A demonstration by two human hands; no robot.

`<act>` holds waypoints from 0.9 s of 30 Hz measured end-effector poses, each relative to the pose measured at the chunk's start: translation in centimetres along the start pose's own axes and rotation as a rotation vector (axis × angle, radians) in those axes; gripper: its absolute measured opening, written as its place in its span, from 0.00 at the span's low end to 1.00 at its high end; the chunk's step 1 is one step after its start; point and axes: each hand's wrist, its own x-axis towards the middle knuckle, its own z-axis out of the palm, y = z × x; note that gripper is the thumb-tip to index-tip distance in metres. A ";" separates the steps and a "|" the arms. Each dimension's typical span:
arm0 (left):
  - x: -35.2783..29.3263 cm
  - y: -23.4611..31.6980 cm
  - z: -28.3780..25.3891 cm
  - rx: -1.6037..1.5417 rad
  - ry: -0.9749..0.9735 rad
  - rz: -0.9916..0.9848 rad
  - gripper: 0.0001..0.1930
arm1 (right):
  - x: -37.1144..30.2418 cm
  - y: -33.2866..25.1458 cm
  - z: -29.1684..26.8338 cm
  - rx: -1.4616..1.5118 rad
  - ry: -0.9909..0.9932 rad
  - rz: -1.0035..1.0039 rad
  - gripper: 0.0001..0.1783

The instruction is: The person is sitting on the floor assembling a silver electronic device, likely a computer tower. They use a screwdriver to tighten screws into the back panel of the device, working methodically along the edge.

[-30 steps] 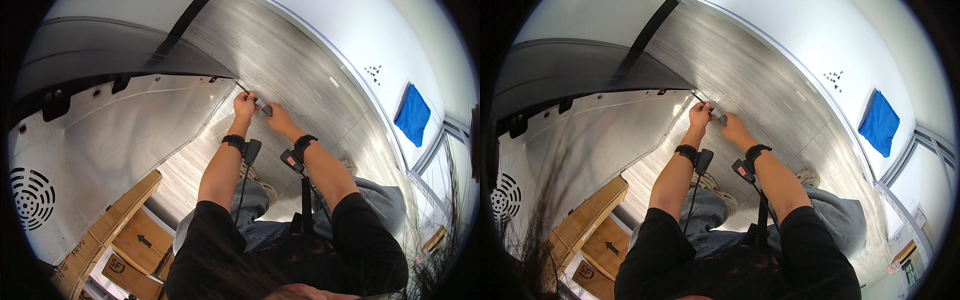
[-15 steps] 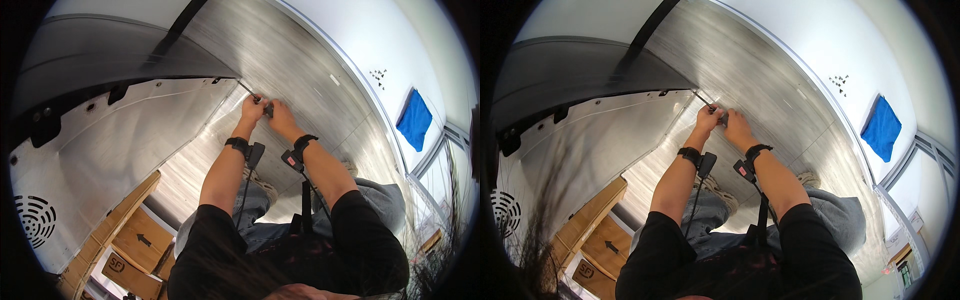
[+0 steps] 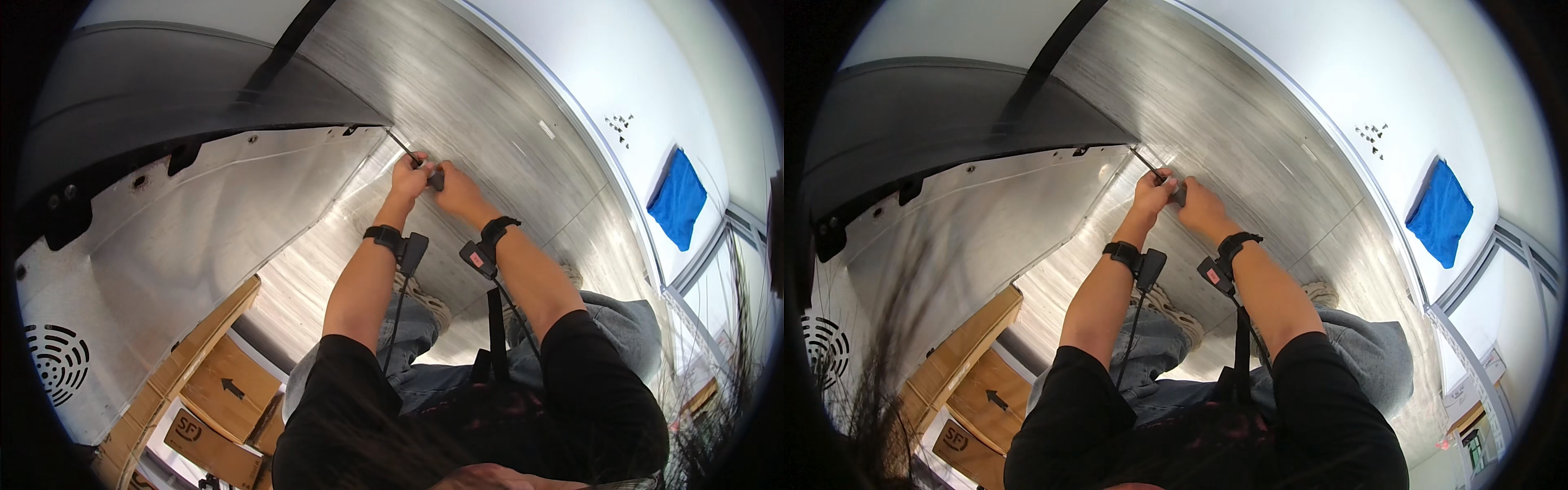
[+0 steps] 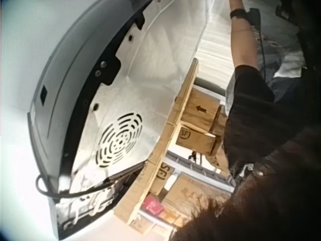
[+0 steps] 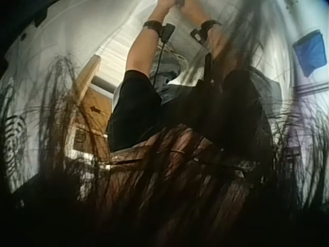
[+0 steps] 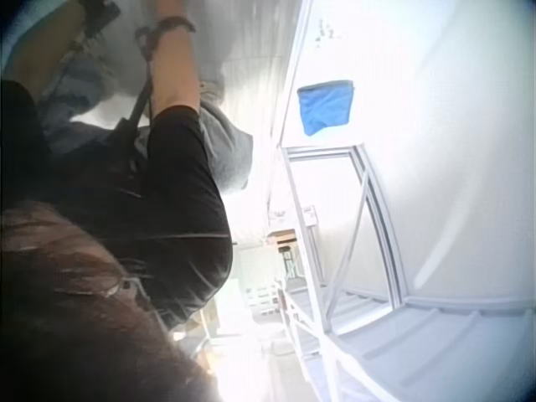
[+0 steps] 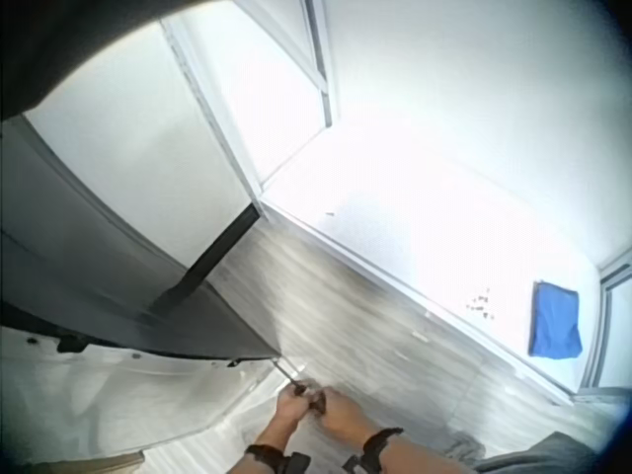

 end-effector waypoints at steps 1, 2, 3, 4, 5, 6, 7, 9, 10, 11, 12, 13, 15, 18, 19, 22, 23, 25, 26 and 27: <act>0.0 0.1 0.0 -0.037 -0.024 0.011 0.14 | 0.2 0.3 -0.1 0.021 -0.027 0.016 0.25; -0.1 0.2 0.0 -0.069 -0.025 -0.002 0.13 | 0.4 0.6 -0.2 0.000 -0.064 0.003 0.26; -0.2 0.3 0.1 -0.100 -0.026 -0.015 0.13 | 0.6 0.9 -0.4 -0.020 -0.101 -0.012 0.26; -0.5 0.8 0.3 -0.130 -0.026 -0.030 0.12 | 0.7 0.9 -0.5 -0.039 -0.139 -0.025 0.27; -0.8 1.4 0.5 -0.026 -0.006 -0.053 0.12 | 0.5 0.9 -0.6 -0.049 -0.116 -0.021 0.27; -1.0 2.0 0.7 0.080 0.015 -0.077 0.12 | 0.2 0.9 -0.5 -0.060 -0.093 -0.017 0.28; -1.2 2.3 0.8 0.183 0.037 -0.099 0.12 | -0.2 0.6 -0.6 -0.071 -0.070 -0.014 0.28; -1.3 2.4 0.9 0.197 0.018 -0.108 0.13 | -0.9 0.0 -0.7 -0.086 -0.030 -0.056 0.29; -1.2 2.3 0.9 0.201 0.009 -0.112 0.13 | -1.1 -0.1 -0.7 -0.095 -0.010 -0.077 0.29; -1.0 1.9 0.8 0.145 0.008 -0.096 0.13 | -1.1 0.0 -0.6 -0.038 -0.034 -0.062 0.29; -0.9 1.4 0.7 0.089 0.008 -0.080 0.14 | -1.1 0.1 -0.5 0.019 -0.060 -0.047 0.28; -0.7 1.1 0.6 0.034 0.007 -0.064 0.14 | -1.1 -0.1 -0.6 0.076 -0.085 -0.032 0.28; -0.6 0.4 0.0 -0.066 -0.022 -0.029 0.15 | -0.4 -0.2 -1.2 0.317 -0.282 0.149 0.28; -0.5 0.7 0.0 -0.013 -0.017 -0.046 0.15 | 0.1 1.1 -0.6 0.270 -0.258 0.082 0.29; -0.5 1.0 0.1 0.040 -0.004 -0.061 0.15 | 0.4 1.7 0.0 0.186 -0.198 0.001 0.29; -1.4 2.4 1.2 0.305 0.040 -0.091 0.15 | 0.0 2.8 1.4 0.058 0.059 -0.176 0.30; -1.2 2.2 1.1 0.293 0.052 -0.078 0.16 | -0.2 2.6 1.5 0.064 0.064 -0.163 0.30; -0.9 1.3 0.8 0.267 0.077 -0.052 0.17 | -0.4 2.1 1.5 0.074 0.074 -0.137 0.29; -0.6 0.7 0.6 0.181 0.063 -0.015 0.18 | 0.0 2.2 1.4 0.141 -0.007 -0.063 0.29; -0.3 0.0 0.4 0.094 0.048 0.023 0.18 | 0.6 2.2 1.3 0.208 -0.088 0.012 0.28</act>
